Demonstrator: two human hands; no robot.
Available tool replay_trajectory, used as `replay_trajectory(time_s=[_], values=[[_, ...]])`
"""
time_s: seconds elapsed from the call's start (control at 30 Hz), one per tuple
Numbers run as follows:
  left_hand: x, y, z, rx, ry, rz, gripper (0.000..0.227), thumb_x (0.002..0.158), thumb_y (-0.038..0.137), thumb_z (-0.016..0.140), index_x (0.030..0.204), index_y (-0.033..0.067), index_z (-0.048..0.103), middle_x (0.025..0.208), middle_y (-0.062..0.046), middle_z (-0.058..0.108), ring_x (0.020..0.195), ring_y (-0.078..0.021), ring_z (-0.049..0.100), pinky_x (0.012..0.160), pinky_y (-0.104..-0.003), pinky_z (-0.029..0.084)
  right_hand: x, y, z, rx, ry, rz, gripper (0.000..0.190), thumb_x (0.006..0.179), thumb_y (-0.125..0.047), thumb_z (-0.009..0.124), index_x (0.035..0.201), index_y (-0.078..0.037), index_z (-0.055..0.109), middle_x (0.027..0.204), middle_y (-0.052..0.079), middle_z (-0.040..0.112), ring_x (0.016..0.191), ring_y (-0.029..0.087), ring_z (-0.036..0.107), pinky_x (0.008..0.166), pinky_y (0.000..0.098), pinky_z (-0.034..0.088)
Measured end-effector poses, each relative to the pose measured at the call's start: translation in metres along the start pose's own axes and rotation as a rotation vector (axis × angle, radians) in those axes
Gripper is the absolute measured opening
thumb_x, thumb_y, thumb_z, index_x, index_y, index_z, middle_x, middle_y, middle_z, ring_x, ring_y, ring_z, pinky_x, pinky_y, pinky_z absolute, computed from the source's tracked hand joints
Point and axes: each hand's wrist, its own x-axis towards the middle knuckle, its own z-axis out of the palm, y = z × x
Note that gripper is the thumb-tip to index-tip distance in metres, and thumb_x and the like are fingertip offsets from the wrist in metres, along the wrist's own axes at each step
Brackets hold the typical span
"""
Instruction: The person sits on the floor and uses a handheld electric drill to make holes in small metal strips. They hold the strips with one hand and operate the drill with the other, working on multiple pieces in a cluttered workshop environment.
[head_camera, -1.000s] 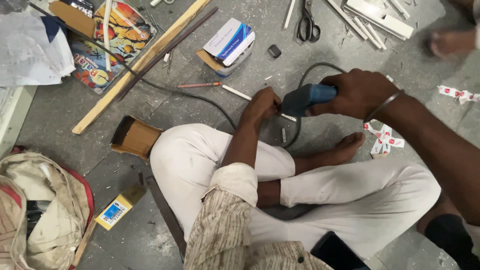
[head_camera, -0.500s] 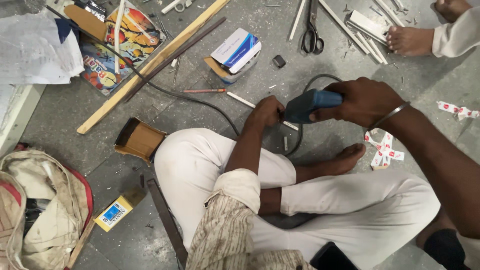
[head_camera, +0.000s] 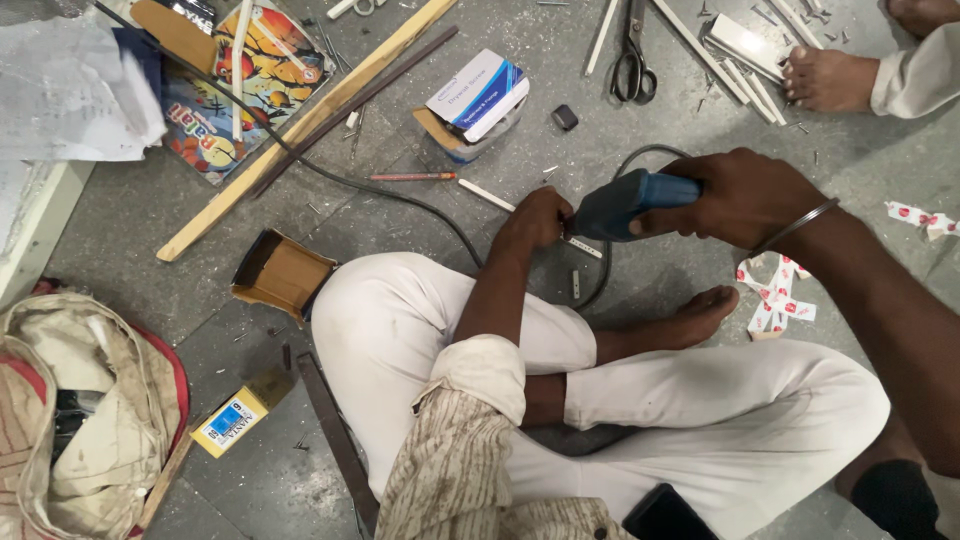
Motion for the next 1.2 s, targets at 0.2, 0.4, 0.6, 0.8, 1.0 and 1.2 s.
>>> replay_trajectory(time_s=[0.2, 0.4, 0.6, 0.8, 1.0, 1.2], values=[[-0.007, 0.010, -0.009, -0.033, -0.037, -0.084, 0.023, 0.074, -0.005, 0.068, 0.085, 0.0105, 0.081, 0.090, -0.018, 0.074, 0.084, -0.0287, 0.073, 0.078, -0.038, 0.057, 0.000, -0.002, -0.002, 0.017, -0.001, -0.025, 0.069, 0.069, -0.073, 0.070, 0.106, -0.016, 0.079, 0.076, 0.009, 0.078, 0.080, 0.028, 0.078, 0.080, 0.0445, 0.059], [-0.003, 0.006, -0.010, -0.044, -0.077, -0.087, 0.018, 0.072, -0.004, 0.070, 0.082, 0.0066, 0.080, 0.089, -0.018, 0.075, 0.084, -0.0287, 0.074, 0.078, -0.038, 0.057, 0.001, -0.003, -0.002, 0.013, -0.044, 0.040, 0.067, 0.071, -0.071, 0.069, 0.108, -0.016, 0.078, 0.078, 0.008, 0.079, 0.081, 0.026, 0.079, 0.079, 0.0442, 0.059], [-0.002, 0.005, -0.008, -0.039, -0.034, -0.106, 0.020, 0.075, -0.003, 0.068, 0.090, 0.0063, 0.079, 0.097, -0.021, 0.075, 0.091, -0.0335, 0.074, 0.083, -0.040, 0.057, 0.009, 0.003, 0.006, 0.029, -0.146, -0.023, 0.077, 0.064, -0.070, 0.073, 0.122, -0.020, 0.066, 0.088, 0.016, 0.079, 0.087, 0.033, 0.077, 0.081, 0.0462, 0.056], [-0.011, 0.021, -0.018, 0.060, 0.028, -0.205, 0.017, 0.078, 0.002, 0.072, 0.089, 0.0114, 0.081, 0.107, -0.016, 0.073, 0.099, -0.0333, 0.072, 0.087, -0.040, 0.056, 0.010, -0.006, 0.007, -0.030, -0.116, -0.071, 0.075, 0.068, -0.072, 0.071, 0.118, -0.016, 0.066, 0.091, 0.019, 0.078, 0.088, 0.037, 0.077, 0.084, 0.0484, 0.057], [-0.009, 0.025, -0.021, 0.049, -0.023, -0.229, 0.019, 0.079, 0.003, 0.073, 0.091, 0.0151, 0.082, 0.106, -0.013, 0.076, 0.098, -0.0299, 0.073, 0.088, -0.039, 0.056, 0.013, -0.012, 0.003, -0.054, -0.035, -0.141, 0.074, 0.070, -0.068, 0.076, 0.121, -0.015, 0.066, 0.087, 0.021, 0.076, 0.083, 0.039, 0.077, 0.080, 0.0472, 0.059], [-0.006, 0.015, -0.012, 0.036, -0.007, -0.220, 0.018, 0.079, 0.004, 0.074, 0.091, 0.0146, 0.082, 0.103, -0.013, 0.075, 0.096, -0.0299, 0.073, 0.086, -0.039, 0.056, 0.013, -0.007, 0.007, 0.003, -0.036, -0.185, 0.065, 0.072, -0.065, 0.074, 0.111, -0.013, 0.073, 0.087, 0.018, 0.078, 0.082, 0.037, 0.078, 0.081, 0.0469, 0.059]])
